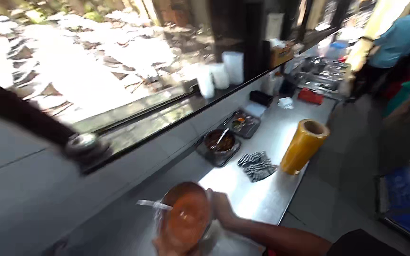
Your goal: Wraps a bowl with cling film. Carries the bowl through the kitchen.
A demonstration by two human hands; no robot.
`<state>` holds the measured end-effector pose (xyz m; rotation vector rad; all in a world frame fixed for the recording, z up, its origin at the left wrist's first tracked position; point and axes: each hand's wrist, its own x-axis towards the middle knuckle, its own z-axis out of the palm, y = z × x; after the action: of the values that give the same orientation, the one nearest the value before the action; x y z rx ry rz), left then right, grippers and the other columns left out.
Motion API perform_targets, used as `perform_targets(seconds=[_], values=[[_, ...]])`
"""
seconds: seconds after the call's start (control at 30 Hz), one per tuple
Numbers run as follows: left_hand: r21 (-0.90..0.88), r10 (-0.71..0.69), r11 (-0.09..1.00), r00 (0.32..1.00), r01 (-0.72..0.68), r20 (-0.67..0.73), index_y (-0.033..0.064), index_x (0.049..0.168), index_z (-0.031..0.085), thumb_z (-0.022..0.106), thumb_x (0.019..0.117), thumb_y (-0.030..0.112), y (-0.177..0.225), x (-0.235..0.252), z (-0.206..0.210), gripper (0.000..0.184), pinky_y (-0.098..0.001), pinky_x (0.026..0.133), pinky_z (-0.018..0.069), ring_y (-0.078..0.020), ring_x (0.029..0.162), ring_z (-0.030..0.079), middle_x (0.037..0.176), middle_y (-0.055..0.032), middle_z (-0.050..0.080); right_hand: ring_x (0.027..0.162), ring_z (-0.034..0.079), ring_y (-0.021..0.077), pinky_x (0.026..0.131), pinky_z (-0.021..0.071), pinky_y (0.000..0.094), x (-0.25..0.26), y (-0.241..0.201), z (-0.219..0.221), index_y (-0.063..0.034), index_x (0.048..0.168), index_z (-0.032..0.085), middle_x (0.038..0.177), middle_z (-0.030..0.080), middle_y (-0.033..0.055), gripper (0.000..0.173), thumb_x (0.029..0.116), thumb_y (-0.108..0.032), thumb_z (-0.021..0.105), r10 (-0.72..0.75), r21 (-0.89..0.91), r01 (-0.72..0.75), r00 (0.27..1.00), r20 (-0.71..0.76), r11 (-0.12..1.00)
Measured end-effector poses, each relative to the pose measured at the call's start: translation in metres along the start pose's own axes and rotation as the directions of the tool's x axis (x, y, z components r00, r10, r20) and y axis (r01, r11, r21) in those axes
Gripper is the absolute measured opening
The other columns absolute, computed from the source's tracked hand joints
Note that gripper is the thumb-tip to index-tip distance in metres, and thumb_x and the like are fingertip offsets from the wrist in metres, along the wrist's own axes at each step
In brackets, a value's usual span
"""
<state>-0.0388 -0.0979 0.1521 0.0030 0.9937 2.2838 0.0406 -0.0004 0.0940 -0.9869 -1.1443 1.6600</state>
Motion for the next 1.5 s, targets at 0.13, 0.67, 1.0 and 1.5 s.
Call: perform_targets(seconds=[0.13,0.67,1.0,1.5], values=[[-0.037,-0.052,0.998,0.998,0.054,0.047,0.0096,0.142,0.049,0.03,0.1085,0.051,-0.01,0.033,-0.013,0.056,-0.0554,0.099,0.0537,-0.0271,0.119,0.063,0.129,-0.0135,0.064,0.087,0.069,0.0203,0.077,0.0586,0.0413,0.024,0.008,-0.028,-0.0055,0.118,0.063,0.099,0.07,0.0087,0.039,0.1103,-0.037,0.041,0.073,-0.168,-0.07,0.997,0.013,0.983],[-0.044,0.029,0.999,0.999,-0.03,-0.035,0.0148,0.145,0.05,0.031,0.1076,0.057,-0.034,-0.003,0.024,0.059,-0.0566,0.102,0.0514,-0.0284,0.124,0.062,0.135,-0.0133,0.062,0.149,0.038,0.0235,0.123,0.035,0.0504,-0.013,-0.026,-0.005,-0.0184,0.16,0.035,0.163,0.04,0.0041,0.083,0.1005,-0.074,0.021,-0.559,0.006,0.559,0.829,0.009,0.829],[-0.131,0.08,0.986,0.983,-0.102,-0.166,0.0172,0.146,0.048,0.035,0.1068,0.056,-0.038,-0.013,0.043,0.057,-0.0576,0.102,0.0505,-0.0289,0.126,0.06,0.137,-0.0132,0.061,0.155,0.025,0.022,0.126,0.0278,0.0506,0.001,0.01,-0.071,-0.0169,0.163,0.027,0.169,0.028,0.005,0.084,0.1015,-0.072,0.011,-0.478,-0.249,0.519,0.853,0.209,0.818],[0.078,0.052,0.996,0.995,-0.045,-0.085,0.0214,0.153,0.045,0.036,0.1093,0.048,-0.049,-0.04,0.033,0.052,-0.057,0.105,0.0501,-0.031,0.13,0.059,0.144,-0.0137,0.058,0.132,0.057,0.0256,0.106,0.0505,0.0505,0.041,-0.065,-0.078,-0.0293,0.158,0.041,0.147,0.058,0.0074,0.099,0.0863,-0.091,0.011,-0.127,0.24,-0.012,0.824,0.552,0.971]])
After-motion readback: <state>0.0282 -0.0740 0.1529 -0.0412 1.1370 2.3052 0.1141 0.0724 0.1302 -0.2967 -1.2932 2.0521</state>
